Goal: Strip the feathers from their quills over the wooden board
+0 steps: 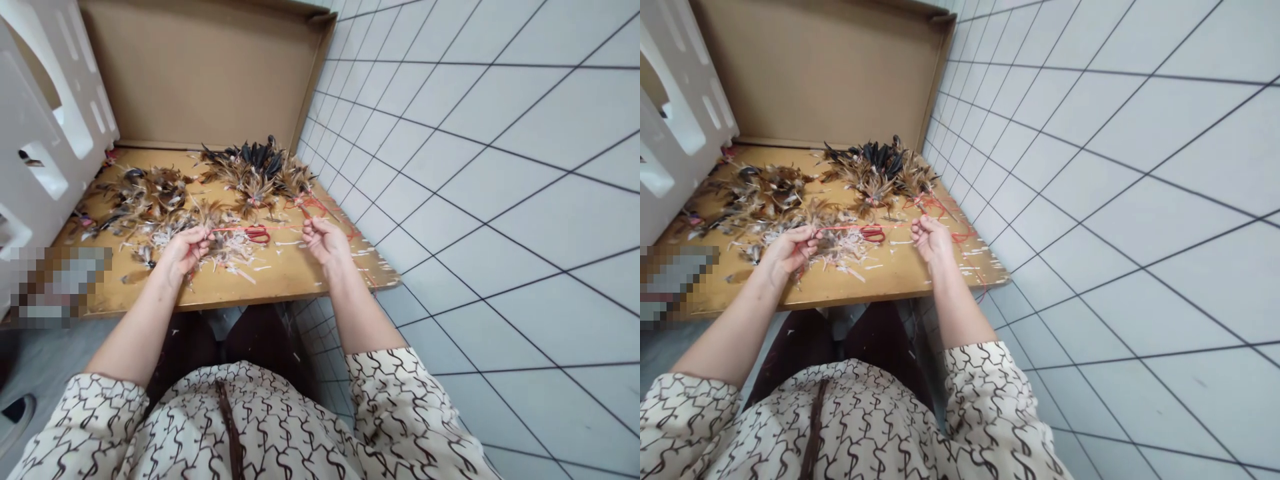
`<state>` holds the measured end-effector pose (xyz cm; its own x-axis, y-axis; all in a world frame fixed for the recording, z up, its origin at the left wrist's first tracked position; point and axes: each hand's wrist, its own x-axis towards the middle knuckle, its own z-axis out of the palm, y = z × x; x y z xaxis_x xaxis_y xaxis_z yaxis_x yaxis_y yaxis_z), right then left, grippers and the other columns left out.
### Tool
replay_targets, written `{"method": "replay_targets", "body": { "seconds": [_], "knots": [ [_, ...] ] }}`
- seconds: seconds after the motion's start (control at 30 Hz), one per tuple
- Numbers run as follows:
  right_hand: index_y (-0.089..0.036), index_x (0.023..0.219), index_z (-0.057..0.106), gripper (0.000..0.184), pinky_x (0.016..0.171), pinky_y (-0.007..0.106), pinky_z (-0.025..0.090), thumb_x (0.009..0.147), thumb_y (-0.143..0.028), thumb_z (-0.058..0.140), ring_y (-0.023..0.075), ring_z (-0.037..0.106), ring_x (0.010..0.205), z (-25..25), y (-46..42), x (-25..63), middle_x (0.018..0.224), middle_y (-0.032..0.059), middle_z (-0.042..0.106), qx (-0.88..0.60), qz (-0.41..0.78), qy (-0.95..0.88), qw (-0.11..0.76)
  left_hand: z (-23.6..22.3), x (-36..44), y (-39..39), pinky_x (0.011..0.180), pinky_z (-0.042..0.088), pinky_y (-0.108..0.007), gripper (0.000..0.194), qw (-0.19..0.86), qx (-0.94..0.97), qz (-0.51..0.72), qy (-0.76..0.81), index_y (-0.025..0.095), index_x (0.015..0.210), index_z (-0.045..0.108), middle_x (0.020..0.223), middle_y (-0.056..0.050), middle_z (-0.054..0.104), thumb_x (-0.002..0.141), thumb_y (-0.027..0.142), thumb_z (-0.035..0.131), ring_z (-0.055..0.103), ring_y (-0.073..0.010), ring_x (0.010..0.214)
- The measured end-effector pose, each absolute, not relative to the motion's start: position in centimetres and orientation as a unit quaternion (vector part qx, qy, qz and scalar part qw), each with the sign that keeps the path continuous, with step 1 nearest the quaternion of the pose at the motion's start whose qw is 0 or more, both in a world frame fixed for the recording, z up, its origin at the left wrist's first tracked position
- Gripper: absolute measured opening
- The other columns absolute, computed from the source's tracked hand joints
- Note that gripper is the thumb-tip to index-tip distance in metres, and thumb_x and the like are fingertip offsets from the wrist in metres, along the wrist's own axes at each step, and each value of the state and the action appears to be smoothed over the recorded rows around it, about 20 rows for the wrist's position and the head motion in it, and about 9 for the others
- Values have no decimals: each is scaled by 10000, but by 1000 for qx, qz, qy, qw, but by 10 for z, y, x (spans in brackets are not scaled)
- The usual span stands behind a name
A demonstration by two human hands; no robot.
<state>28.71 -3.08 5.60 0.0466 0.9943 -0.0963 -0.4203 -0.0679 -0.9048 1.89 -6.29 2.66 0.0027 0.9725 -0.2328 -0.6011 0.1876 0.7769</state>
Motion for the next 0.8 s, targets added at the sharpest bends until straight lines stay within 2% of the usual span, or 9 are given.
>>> {"method": "replay_targets", "body": {
  "seconds": [0.13,0.2,0.27,0.4,0.53,0.6,0.7,0.8],
  "knots": [
    [-173,697,512,146,503,169,415,682,-28,497,71,559,575,46,-24,285,676,-9,620,-488,523,-444,540,23,17,-61,383,347,-131,220,668,221,605,372,85,544,573,530,-58,567,701,-25,463,421,-45,410],
    [-162,713,548,187,567,193,437,657,6,486,83,574,618,40,-22,274,705,-1,636,-556,452,-523,462,22,16,-61,389,353,-126,244,664,201,622,362,93,531,563,521,-48,555,708,-30,448,424,-42,411],
    [-149,721,581,144,678,244,465,691,-36,497,115,594,692,35,-19,259,745,26,657,-600,353,-617,367,22,14,-61,393,358,-124,268,657,189,638,354,96,525,559,520,-45,552,722,-30,428,430,-41,413],
    [-147,867,630,229,851,303,436,756,-65,446,187,603,945,34,-10,228,997,95,670,-597,167,-760,197,21,13,-61,398,366,-119,262,646,192,654,344,102,532,559,530,-37,556,727,-24,439,435,-36,415],
    [-120,890,638,183,836,302,433,752,-116,517,246,595,995,41,3,211,1060,183,643,-559,83,-824,49,18,11,-59,410,389,-126,222,642,194,660,340,115,552,557,542,-27,570,718,-9,476,460,-42,430],
    [-123,854,640,144,823,303,433,731,-165,578,262,599,980,45,8,208,1032,203,646,-545,68,-835,23,16,10,-58,435,421,-137,194,641,198,658,341,121,570,562,560,-27,587,708,0,501,494,-52,457],
    [-146,757,629,116,778,304,436,709,-252,627,264,611,923,48,9,211,945,195,665,-541,67,-838,12,15,9,-57,477,458,-149,184,641,194,661,339,126,584,569,582,-30,608,705,3,506,542,-67,507],
    [-175,701,603,145,684,282,428,679,-311,649,238,617,838,52,3,222,832,149,675,-561,68,-825,-17,14,7,-57,499,471,-157,176,644,193,663,329,132,592,572,600,-31,621,701,5,516,562,-74,530]
  ]
}}
